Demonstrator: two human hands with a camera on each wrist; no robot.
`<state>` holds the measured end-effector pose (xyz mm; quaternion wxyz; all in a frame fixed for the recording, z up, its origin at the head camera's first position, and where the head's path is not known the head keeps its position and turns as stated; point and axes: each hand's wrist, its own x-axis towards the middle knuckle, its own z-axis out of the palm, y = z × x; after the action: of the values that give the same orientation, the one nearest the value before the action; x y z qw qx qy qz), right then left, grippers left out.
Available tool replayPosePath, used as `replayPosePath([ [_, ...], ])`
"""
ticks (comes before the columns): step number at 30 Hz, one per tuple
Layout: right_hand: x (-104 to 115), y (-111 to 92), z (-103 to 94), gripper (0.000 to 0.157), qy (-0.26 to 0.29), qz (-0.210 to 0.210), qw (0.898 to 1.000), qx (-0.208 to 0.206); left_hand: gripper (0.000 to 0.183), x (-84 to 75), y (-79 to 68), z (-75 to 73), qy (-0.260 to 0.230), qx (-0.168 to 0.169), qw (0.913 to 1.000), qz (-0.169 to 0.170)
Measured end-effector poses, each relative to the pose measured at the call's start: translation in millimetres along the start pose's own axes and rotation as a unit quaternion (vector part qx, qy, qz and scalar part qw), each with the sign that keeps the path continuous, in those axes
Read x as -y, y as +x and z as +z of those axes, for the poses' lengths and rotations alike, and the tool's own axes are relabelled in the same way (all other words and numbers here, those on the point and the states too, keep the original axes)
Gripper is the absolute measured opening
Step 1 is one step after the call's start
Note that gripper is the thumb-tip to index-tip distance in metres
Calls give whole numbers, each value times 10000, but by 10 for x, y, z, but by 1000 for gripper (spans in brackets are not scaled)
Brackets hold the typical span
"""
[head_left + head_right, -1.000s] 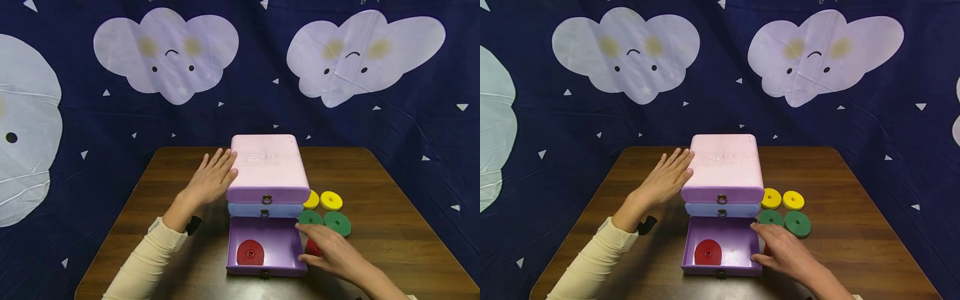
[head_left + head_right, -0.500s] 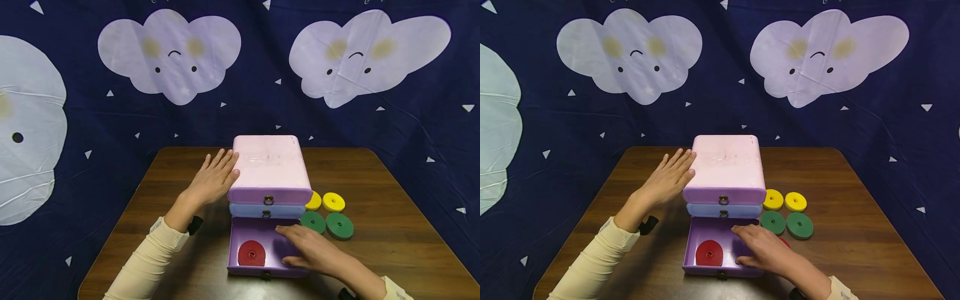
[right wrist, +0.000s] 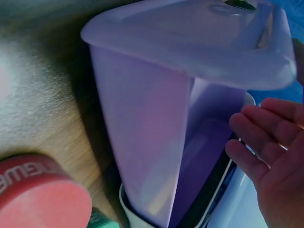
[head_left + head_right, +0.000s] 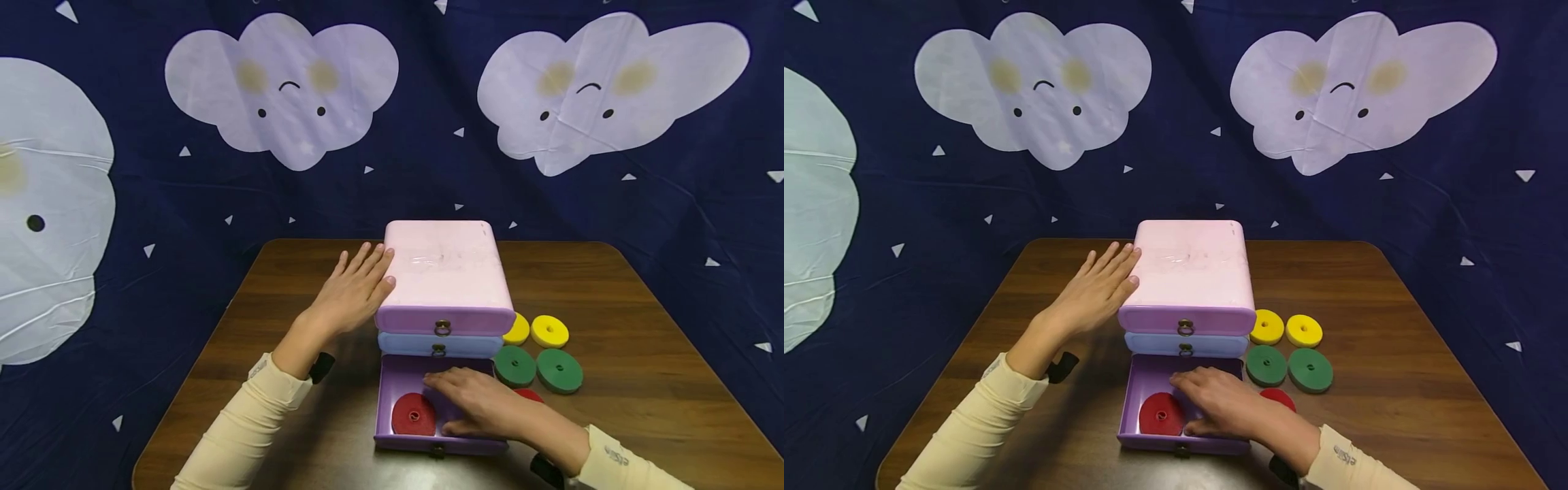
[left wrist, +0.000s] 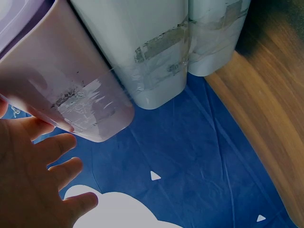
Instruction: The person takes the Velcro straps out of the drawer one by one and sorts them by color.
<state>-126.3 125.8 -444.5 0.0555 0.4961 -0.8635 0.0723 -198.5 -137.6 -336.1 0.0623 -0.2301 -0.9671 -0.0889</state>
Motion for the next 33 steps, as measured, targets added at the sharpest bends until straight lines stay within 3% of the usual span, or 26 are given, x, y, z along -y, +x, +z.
replayPosePath([
  [17, 16, 273, 181, 74, -175, -840, 9959, 282, 57, 12, -13, 12, 44, 17, 10000, -43],
  [33, 4, 298, 320, 77, -252, -1082, 9926, 481, 57, 1, -11, 13, 52, 40, 10000, -55],
])
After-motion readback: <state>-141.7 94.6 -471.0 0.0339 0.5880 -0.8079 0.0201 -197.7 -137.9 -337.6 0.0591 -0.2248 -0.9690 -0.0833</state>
